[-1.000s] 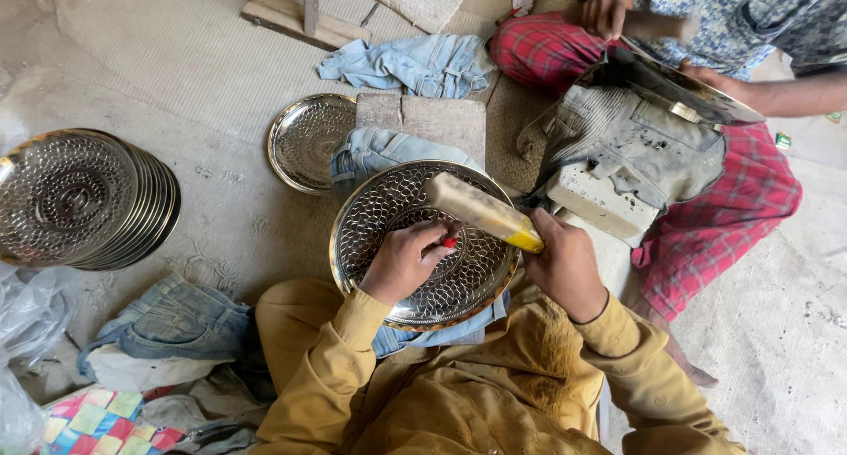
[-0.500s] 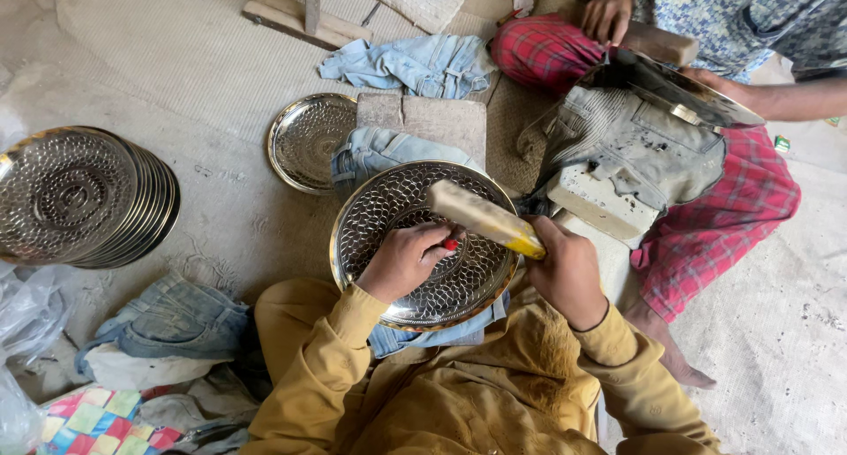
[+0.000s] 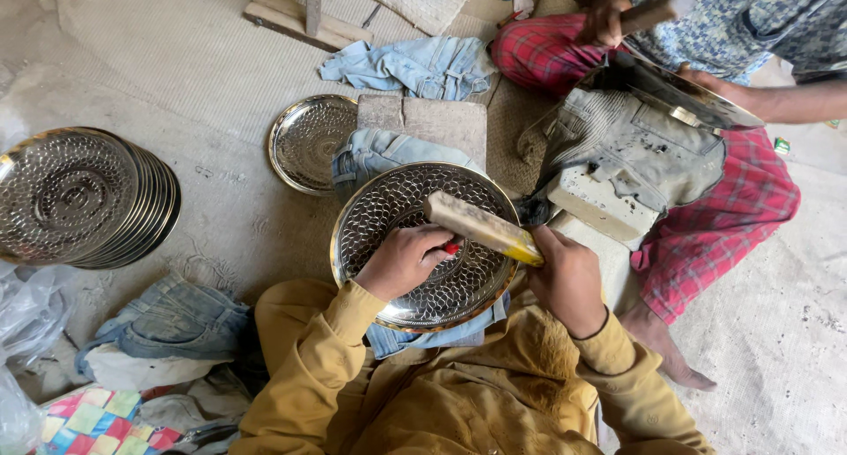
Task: The person sits on the floor holding a decorative brass plate on their lap. They hold a small punch against the plate's engraved surface with one hand and strike it with a wooden mallet in the other hand, working the pattern across the plate, occasionally repositioning the punch and rotating the plate.
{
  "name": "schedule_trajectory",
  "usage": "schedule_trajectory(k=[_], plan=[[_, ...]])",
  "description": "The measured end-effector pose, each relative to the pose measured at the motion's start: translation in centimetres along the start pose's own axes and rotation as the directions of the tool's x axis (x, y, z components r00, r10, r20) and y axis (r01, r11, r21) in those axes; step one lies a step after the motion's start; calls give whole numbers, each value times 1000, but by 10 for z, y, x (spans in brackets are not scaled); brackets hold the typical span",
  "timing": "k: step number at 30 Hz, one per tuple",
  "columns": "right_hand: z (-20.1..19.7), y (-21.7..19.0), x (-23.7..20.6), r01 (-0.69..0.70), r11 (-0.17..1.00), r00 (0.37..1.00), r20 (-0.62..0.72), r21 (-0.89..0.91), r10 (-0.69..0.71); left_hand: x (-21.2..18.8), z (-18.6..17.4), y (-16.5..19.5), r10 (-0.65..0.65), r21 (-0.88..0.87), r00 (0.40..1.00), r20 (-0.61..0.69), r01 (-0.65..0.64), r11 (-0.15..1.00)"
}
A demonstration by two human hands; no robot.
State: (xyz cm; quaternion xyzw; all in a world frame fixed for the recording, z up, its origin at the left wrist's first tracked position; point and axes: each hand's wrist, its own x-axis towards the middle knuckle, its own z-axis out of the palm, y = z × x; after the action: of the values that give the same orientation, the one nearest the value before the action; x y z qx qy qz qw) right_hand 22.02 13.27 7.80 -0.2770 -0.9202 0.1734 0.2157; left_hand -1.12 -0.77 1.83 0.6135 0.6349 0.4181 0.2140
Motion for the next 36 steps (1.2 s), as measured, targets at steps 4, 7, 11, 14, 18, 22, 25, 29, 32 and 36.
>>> schedule_trajectory(k=[4,7,11,14,18,22,25,29,32,36], plan=[[1,1,-2,-47,999,999,13,-11,47,2,3,-4,10,-13,1000,12,-10,1000],[1,2,-2,-2,999,999,-41,40,4,2,2,-4,98,4,995,-15,-98,995],[2,4,-3,13,998,1000,-11,-54,-13,3,-1,-3,67,7,998,14,-67,998],[6,4,-7,-11,997,998,-58,81,16,5,-2,-2,43,-20,998,53,-42,999],[7,7,-14,-33,999,999,-37,-10,33,5,-4,-1,97,-21,995,39,-96,995],[9,10,-16,-68,994,997,-27,85,70,6,-6,1,56,26,995,79,-58,998],[8,10,-20,-67,997,997,-38,31,68,7,-7,1,54,29,993,106,-58,998],[7,7,-27,-161,974,985,-41,156,169,9,-8,-1,129,51,985,116,-136,989],[8,6,-31,-120,992,992,-53,-49,118,10,-8,-2,136,53,983,121,-143,988],[13,7,-38,-171,958,975,-97,232,198,10,-9,-2,101,51,982,157,-110,993]])
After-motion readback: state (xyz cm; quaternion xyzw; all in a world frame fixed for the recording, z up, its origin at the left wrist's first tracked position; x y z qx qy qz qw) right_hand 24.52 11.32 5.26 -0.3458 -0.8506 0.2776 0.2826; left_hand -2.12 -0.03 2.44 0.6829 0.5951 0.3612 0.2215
